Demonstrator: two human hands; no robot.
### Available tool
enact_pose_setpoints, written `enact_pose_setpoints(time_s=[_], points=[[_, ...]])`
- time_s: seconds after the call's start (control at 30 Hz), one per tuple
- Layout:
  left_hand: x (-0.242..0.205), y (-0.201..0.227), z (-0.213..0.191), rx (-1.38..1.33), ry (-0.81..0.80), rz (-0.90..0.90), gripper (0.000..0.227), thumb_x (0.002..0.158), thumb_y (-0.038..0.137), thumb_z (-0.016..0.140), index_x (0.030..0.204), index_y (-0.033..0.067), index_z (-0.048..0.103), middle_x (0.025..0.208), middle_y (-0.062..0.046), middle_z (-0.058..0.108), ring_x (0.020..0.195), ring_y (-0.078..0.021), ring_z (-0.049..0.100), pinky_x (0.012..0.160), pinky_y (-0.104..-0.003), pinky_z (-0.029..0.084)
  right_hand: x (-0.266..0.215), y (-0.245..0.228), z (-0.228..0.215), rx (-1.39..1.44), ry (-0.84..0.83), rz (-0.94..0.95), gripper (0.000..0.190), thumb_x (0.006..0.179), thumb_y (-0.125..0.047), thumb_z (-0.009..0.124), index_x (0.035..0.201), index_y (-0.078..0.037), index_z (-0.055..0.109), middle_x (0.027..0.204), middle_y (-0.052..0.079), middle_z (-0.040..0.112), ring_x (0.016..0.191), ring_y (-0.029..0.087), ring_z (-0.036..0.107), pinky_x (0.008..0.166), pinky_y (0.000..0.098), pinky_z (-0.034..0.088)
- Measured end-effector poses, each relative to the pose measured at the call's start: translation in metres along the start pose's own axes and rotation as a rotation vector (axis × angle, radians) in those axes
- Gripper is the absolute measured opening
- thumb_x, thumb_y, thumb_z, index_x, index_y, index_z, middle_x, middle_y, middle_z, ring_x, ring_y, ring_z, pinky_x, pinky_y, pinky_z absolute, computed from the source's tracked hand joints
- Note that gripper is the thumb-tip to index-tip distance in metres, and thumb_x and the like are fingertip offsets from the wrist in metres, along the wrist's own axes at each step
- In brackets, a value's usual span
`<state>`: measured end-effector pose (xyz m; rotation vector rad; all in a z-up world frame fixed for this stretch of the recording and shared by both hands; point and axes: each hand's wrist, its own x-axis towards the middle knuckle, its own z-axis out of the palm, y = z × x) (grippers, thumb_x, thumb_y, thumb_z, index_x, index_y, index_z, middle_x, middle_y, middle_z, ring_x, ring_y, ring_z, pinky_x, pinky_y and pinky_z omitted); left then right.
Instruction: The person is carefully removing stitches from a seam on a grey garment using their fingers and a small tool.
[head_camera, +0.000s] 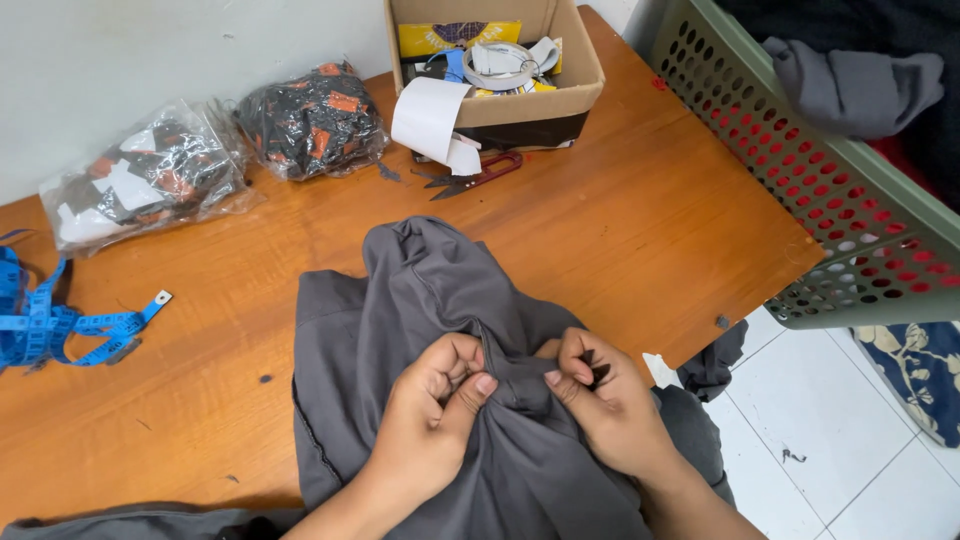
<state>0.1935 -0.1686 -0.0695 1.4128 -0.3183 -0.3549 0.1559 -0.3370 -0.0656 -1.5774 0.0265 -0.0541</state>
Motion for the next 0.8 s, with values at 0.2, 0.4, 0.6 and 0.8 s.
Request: enact_pose_setpoints(time_s=[0.2, 0.4, 0.6, 0.8], points=[[0.002, 0.003, -0.005, -0.257, -0.008, -0.093, 0.013, 0.082, -0.008, 0.048, 0.093, -0.0023, 0.051, 0.075, -0.003, 0.053, 0.063, -0.0047, 0.042, 0.056, -0.017, 0.034, -0.004, -0.014, 0.012, -0.159, -0.068, -0.216, 0.027, 0.066, -0.003, 0.058, 0.072, -0.01, 0.033, 0.076, 0.006, 0.049, 0.067, 0.013, 0.043, 0.065, 0.0216, 0.038], [0.003, -0.003, -0.007, -0.454, -0.025, -0.14, 0.02, 0.08, -0.012, 0.046, 0.093, 0.0026, 0.043, 0.071, -0.003, 0.046, 0.063, -0.0055, 0.039, 0.06, -0.018, 0.033, -0.002, -0.005, 0.007, -0.255, -0.011, -0.102, 0.03, 0.068, 0.0, 0.062, 0.07, -0.01, 0.034, 0.077, 0.005, 0.058, 0.068, 0.011, 0.049, 0.069, 0.0206, 0.04], [-0.002, 0.01, 0.002, -0.203, -0.076, 0.038, 0.017, 0.085, -0.003, 0.039, 0.101, 0.0023, 0.035, 0.076, -0.002, 0.041, 0.065, -0.0052, 0.035, 0.059, -0.018, 0.031, -0.002, -0.002, 0.008, 0.152, -0.038, -0.075, 0.027, 0.072, 0.007, 0.054, 0.07, -0.009, 0.033, 0.073, 0.007, 0.049, 0.068, 0.012, 0.041, 0.065, 0.0206, 0.034], [-0.003, 0.01, 0.007, -0.007, -0.055, 0.16, 0.038, 0.073, -0.003, 0.062, 0.105, -0.0008, 0.041, 0.076, -0.005, 0.054, 0.068, -0.0092, 0.051, 0.06, -0.019, 0.04, -0.006, -0.009, 0.01, -0.123, 0.051, -0.315, 0.034, 0.06, -0.011, 0.066, 0.071, -0.011, 0.033, 0.088, 0.012, 0.056, 0.072, 0.016, 0.049, 0.067, 0.025, 0.042]])
